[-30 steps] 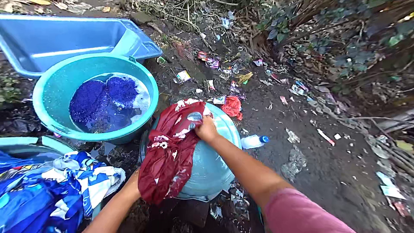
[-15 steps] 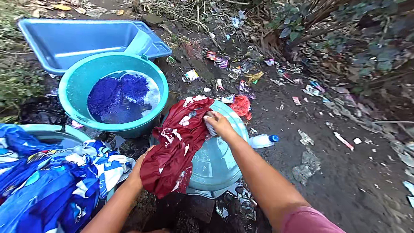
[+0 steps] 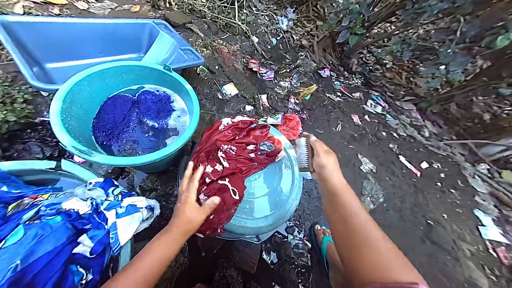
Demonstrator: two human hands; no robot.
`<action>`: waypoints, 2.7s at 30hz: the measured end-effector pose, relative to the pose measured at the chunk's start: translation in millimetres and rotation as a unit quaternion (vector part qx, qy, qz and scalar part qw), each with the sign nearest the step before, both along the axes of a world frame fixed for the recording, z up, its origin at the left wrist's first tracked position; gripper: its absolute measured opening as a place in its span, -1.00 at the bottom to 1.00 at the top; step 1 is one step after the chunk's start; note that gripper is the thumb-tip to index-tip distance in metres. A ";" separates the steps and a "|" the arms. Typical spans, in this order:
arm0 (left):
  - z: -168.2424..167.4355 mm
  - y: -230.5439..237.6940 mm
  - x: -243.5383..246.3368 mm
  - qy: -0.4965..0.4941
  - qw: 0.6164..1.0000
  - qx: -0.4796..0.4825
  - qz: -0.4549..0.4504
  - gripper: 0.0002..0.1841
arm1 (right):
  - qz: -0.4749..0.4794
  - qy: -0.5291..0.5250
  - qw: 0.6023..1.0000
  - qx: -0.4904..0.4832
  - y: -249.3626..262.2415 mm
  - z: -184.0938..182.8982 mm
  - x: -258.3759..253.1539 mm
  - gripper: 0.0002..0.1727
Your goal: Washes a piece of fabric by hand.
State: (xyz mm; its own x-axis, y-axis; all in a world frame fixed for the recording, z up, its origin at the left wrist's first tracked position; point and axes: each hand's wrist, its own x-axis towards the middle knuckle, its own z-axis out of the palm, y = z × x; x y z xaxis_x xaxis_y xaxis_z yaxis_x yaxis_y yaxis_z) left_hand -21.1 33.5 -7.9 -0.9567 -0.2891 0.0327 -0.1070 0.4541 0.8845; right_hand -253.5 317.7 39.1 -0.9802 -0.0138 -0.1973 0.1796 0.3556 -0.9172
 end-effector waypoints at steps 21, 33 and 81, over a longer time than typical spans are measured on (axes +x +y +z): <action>39.0 1.4 -31.6 0.144 0.980 -0.132 -0.040 -0.80 | 0.111 0.181 0.928 0.305 -48.5 -76.1 -18.8 -0.53; -18.9 -10.4 5.2 0.093 0.937 -0.211 -0.262 -0.83 | 0.108 0.148 0.938 0.296 -54.5 -81.4 -30.5 -0.53; -50.9 15.1 -7.6 0.131 0.948 -0.229 -0.178 -0.66 | 0.235 0.112 0.915 0.307 -15.1 -65.2 -75.6 -0.60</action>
State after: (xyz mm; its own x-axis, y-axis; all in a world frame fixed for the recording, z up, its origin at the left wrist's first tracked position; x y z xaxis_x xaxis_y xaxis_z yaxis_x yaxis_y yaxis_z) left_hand -28.7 48.5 -58.8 -0.9328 0.1528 0.3263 0.3214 0.7624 0.5617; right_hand -329.1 302.5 -26.1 -0.9114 -0.3983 -0.1038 -0.2938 0.8062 -0.5136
